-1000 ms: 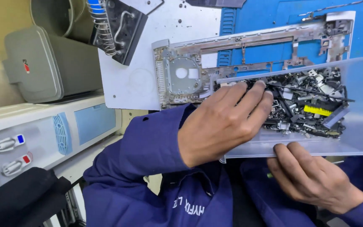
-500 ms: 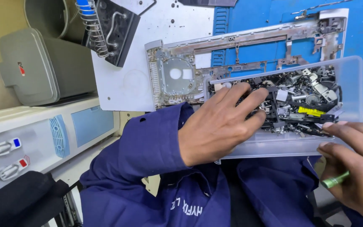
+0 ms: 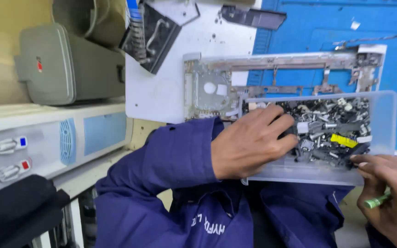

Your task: The person is repairing an electronic device, likely a laptop, by using a screwdriver to remove screws from the casing. They then sort through a container of small electronic components and parts, picking out specific items to use in the repair.

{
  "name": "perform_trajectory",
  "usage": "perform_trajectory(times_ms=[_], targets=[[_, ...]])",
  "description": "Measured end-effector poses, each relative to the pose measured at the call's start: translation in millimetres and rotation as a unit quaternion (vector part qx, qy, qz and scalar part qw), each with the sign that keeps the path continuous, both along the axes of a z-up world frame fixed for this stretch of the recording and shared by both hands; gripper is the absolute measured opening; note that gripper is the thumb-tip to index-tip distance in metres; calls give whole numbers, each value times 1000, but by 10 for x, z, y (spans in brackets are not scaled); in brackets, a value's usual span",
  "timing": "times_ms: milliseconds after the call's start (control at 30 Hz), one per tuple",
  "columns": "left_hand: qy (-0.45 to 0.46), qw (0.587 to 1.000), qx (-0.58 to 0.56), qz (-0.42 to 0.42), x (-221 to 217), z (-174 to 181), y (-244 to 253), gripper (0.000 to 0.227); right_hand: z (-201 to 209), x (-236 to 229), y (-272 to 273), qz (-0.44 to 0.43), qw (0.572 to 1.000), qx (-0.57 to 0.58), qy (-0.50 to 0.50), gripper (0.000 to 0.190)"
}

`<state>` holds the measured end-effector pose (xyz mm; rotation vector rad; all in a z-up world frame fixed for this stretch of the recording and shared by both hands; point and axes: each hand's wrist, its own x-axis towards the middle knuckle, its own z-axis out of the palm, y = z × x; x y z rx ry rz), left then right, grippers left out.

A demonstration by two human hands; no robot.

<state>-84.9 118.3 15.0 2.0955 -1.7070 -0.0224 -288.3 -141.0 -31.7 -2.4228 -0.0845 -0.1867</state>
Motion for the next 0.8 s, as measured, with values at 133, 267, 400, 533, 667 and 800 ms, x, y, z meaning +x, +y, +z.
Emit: perform_trajectory(times_ms=[133, 267, 400, 533, 667, 800], targets=[[9, 999, 27, -44, -8, -46, 31, 25, 329, 237, 163, -4, 994, -89, -66, 22], [110, 991, 47, -60, 3, 89, -15, 31, 389, 305, 210, -48, 987, -64, -140, 15], [165, 982, 37, -82, -68, 252, -57, 29, 508, 319, 252, -44, 983, -60, -165, 8], [179, 977, 33, -115, -135, 295, -75, 21, 520, 217, 218, -22, 985, -63, -157, 13], [164, 981, 27, -103, -140, 341, -54, 20, 626, 262, 241, 1, 985, -60, -160, 17], [26, 998, 56, 6, -130, 252, -1, 28, 757, 504, 305, 25, 980, -85, -179, 37]])
